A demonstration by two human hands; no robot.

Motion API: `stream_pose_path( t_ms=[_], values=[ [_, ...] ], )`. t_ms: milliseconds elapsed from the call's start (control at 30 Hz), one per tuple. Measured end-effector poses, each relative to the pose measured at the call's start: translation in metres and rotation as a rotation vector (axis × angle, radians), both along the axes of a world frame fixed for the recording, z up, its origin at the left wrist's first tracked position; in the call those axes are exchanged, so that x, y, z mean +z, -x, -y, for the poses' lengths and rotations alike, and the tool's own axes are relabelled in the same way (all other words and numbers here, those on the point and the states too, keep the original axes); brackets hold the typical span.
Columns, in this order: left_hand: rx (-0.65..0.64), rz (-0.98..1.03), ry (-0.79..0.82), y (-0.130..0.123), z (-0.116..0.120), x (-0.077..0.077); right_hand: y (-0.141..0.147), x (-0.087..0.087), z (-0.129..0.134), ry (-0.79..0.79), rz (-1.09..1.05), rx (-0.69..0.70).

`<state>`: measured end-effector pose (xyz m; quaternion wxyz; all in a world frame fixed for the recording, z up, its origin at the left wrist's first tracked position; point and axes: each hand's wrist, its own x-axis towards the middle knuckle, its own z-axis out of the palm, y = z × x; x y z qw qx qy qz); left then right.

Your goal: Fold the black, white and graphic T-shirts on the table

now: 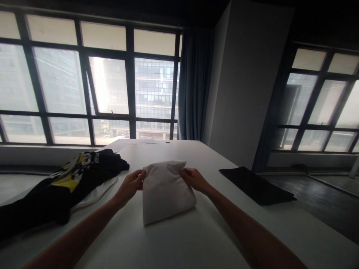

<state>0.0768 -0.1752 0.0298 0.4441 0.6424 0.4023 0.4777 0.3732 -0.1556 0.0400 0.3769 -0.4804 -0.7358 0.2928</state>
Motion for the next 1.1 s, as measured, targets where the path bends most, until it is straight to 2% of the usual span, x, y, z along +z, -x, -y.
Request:
stream_pose_path(
  t_ms=[67,100,167,233,300,400,467,600,667,767,833,933,1033,1100],
  values=[
    [0.082,-0.047,0.092,0.001,-0.011,-0.014,0.006,-0.013,-0.007,0.057,0.147,-0.155],
    [0.104,-0.105,0.112,0.003,-0.015,-0.022,0.008,-0.019,-0.009,0.077,0.233,-0.191],
    [0.121,-0.251,0.092,0.006,-0.02,-0.034,0.009,-0.027,-0.011,0.084,0.361,-0.193],
    [0.113,-0.368,0.032,0.005,-0.02,-0.039,0.01,-0.029,-0.011,0.065,0.405,-0.15],
    [0.109,-0.401,-0.068,0.002,-0.018,-0.038,0.012,-0.027,-0.009,0.002,0.393,-0.127],
    [0.148,-0.357,-0.311,-0.005,-0.015,-0.033,0.016,-0.022,-0.005,-0.2,0.342,-0.128],
    [0.182,-0.381,-0.417,-0.005,-0.016,-0.034,0.017,-0.022,-0.003,-0.284,0.349,-0.134],
    [0.283,-0.655,-0.435,0.0,-0.017,-0.036,0.021,-0.027,0.0,-0.193,0.565,-0.217],
    [0.312,-0.775,-0.504,-0.004,-0.016,-0.033,0.026,-0.028,0.001,-0.217,0.636,-0.251],
    [0.194,-0.848,-0.598,-0.024,-0.016,-0.027,0.037,-0.031,0.003,-0.339,0.622,-0.158],
    [0.071,-0.897,-0.574,-0.042,-0.018,-0.031,0.044,-0.037,0.003,-0.325,0.628,-0.034],
    [-0.016,-0.962,-0.458,-0.06,-0.021,-0.046,0.047,-0.048,0.002,-0.172,0.667,0.077],
    [-0.019,-1.01,-0.355,-0.059,-0.024,-0.059,0.046,-0.052,0.002,-0.066,0.665,0.093],
    [0.005,-1.057,-0.282,-0.05,-0.028,-0.059,0.044,-0.05,0.002,-0.033,0.672,0.083]
  ],
)
